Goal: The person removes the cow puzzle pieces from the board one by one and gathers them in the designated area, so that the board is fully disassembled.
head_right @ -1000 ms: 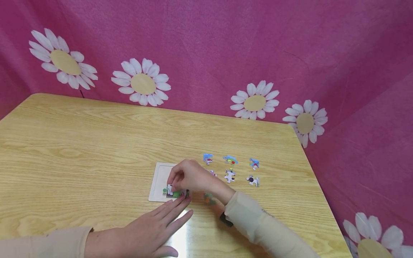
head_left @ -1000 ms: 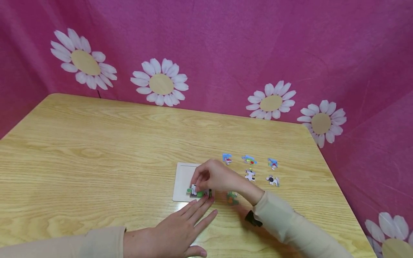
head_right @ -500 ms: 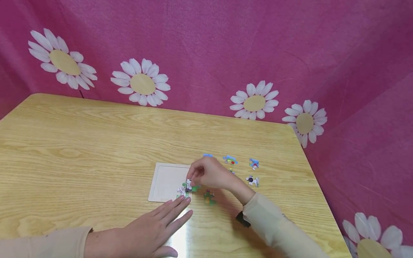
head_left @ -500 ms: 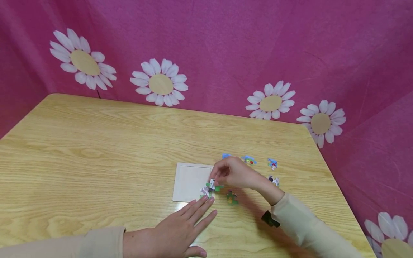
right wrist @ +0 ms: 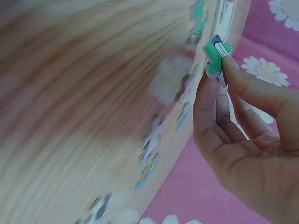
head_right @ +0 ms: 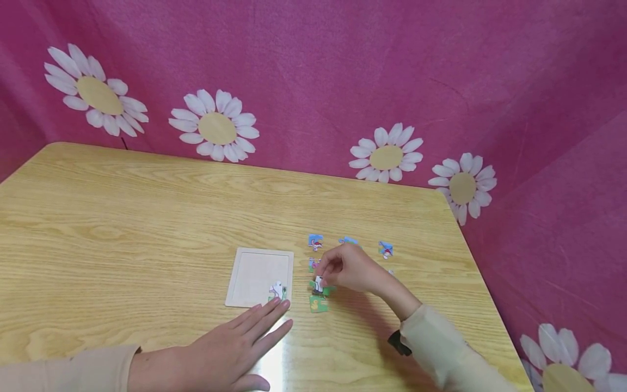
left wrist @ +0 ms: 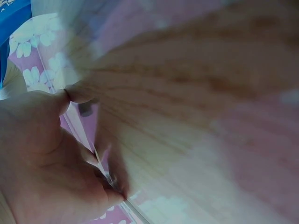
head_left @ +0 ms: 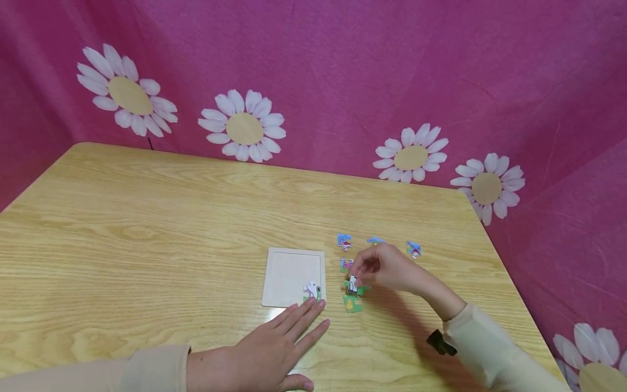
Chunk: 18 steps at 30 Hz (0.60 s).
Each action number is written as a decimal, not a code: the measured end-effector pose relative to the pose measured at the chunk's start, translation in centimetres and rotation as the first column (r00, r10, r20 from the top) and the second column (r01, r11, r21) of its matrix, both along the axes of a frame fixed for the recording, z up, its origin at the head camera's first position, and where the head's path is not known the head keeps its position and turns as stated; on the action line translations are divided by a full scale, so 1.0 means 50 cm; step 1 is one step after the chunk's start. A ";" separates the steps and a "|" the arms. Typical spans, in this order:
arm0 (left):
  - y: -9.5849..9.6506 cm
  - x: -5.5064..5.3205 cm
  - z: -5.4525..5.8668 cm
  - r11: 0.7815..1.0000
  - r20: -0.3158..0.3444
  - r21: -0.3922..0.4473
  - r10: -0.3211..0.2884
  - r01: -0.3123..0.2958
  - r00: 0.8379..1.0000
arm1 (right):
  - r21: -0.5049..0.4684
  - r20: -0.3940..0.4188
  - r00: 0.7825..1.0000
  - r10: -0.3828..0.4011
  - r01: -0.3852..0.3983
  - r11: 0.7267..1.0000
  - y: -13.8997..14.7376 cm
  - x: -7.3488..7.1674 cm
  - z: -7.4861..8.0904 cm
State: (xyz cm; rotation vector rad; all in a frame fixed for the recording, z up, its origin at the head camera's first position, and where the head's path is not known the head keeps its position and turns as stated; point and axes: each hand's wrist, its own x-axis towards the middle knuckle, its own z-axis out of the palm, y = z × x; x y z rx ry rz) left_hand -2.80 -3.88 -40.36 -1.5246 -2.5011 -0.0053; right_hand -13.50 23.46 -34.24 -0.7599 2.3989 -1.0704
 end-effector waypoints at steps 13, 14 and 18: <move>-0.001 0.000 -0.004 1.000 -0.049 0.015 -0.004 0.005 0.999 | 0.032 0.040 0.997 -0.062 0.061 0.998 0.076 0.023 -0.011; -0.001 0.000 -0.004 1.000 -0.055 0.018 -0.006 0.007 0.998 | 0.033 0.045 0.997 -0.067 0.066 0.997 0.079 0.025 -0.012; -0.001 -0.001 -0.004 1.000 -0.035 0.011 -0.008 0.008 0.999 | 0.042 0.047 0.996 -0.080 0.078 0.996 0.085 0.032 -0.017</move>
